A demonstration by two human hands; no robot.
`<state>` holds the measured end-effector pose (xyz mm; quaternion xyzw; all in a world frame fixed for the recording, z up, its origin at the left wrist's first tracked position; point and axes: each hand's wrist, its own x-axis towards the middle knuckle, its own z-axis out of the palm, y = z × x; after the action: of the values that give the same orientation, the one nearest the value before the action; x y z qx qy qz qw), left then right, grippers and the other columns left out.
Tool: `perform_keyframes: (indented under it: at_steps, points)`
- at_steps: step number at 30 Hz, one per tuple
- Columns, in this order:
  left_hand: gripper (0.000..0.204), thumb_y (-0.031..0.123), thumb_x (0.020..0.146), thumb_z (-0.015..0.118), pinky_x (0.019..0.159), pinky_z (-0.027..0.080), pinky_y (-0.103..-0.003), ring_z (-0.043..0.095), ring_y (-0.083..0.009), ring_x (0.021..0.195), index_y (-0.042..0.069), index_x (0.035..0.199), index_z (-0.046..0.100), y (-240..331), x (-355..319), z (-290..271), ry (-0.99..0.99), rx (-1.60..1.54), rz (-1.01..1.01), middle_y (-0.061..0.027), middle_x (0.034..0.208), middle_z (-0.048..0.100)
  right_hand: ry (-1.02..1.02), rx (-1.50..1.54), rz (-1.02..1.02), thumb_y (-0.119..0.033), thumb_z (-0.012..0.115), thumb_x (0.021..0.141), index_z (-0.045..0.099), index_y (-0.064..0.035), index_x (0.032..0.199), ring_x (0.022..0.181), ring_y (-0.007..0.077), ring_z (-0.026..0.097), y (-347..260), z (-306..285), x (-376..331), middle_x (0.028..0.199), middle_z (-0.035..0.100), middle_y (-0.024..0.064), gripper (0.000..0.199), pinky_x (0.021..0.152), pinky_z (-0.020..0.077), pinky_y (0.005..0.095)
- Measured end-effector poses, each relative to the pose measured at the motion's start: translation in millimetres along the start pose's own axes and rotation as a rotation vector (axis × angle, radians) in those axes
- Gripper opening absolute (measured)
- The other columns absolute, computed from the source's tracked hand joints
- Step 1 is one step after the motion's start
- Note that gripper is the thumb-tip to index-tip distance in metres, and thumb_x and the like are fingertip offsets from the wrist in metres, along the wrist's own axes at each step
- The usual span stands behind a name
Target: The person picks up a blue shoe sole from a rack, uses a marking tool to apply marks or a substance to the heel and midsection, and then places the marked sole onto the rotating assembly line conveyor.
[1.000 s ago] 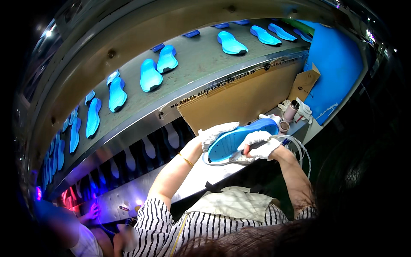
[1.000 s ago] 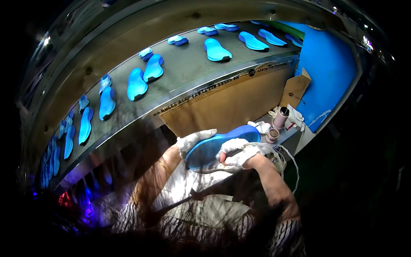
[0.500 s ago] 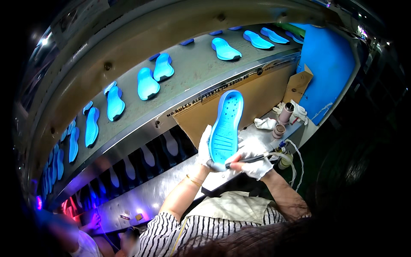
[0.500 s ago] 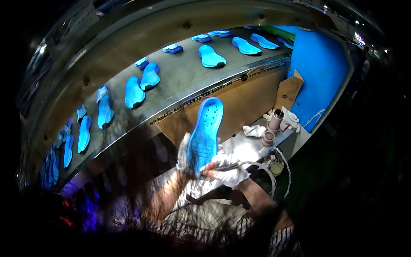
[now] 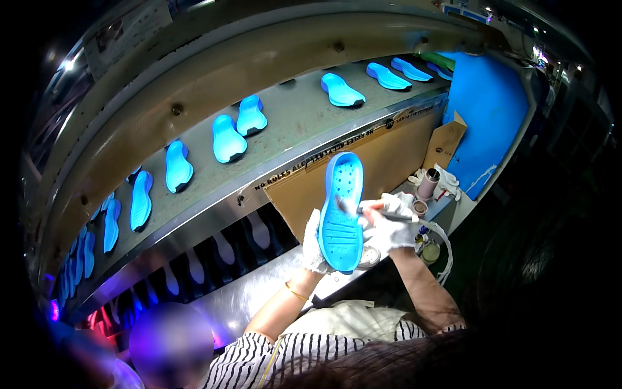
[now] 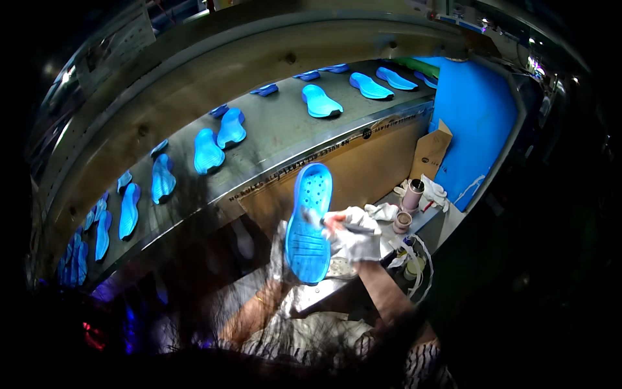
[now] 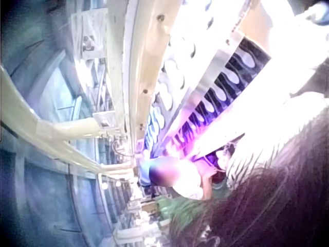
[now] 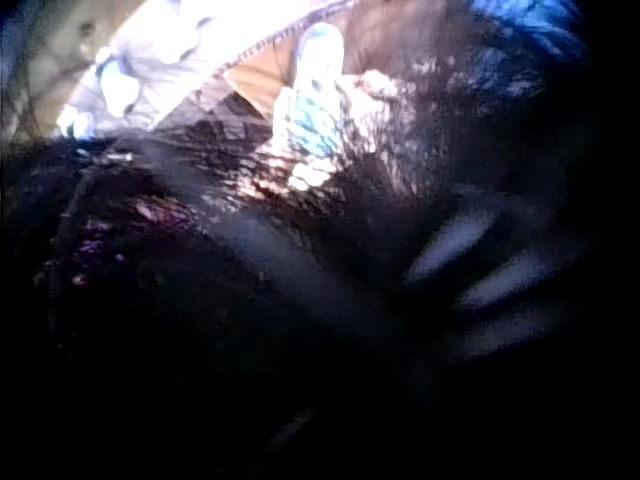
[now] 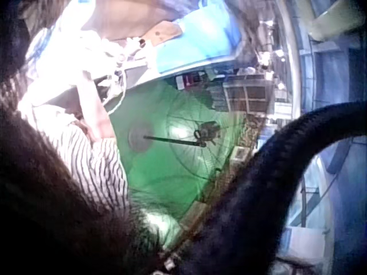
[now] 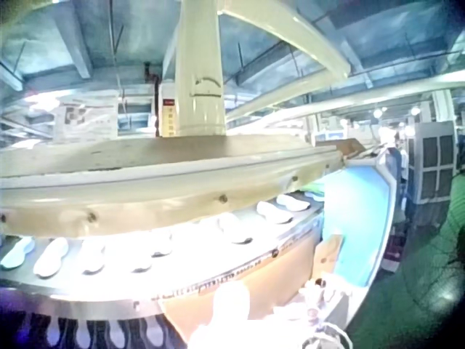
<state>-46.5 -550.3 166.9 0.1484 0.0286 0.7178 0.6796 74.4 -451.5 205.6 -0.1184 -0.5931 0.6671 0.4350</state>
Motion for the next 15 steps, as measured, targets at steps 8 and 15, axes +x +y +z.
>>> perform_keyframes:
  at_steps: [8,15]
  points:
    - [0.073,0.06,0.089,0.03,0.089,0.048,-0.047,0.059,-0.0297,0.099,0.004,0.135,0.033,10.8,-3.0,0.7,-0.05,0.209,0.024,-0.019,0.117,0.054,0.129,-0.167,0.025,-0.005,0.065,0.081,0.06,0.0015,0.084,0.062,0.012,0.059,-21.0,6.3,12.2,0.072,0.063,0.008,0.009,0.056,0.0494,0.0238]
    - [0.063,0.054,0.092,0.032,0.086,0.049,-0.049,0.06,-0.0298,0.096,0.005,0.131,0.04,26.1,3.4,-7.0,0.019,0.035,0.071,-0.0174,0.115,0.056,-0.125,-0.13,-0.012,0.001,0.069,0.073,0.057,-0.0022,0.084,0.075,0.0128,0.06,2.1,-7.9,19.4,0.087,0.065,0.0109,0.017,0.068,0.0488,0.0254]
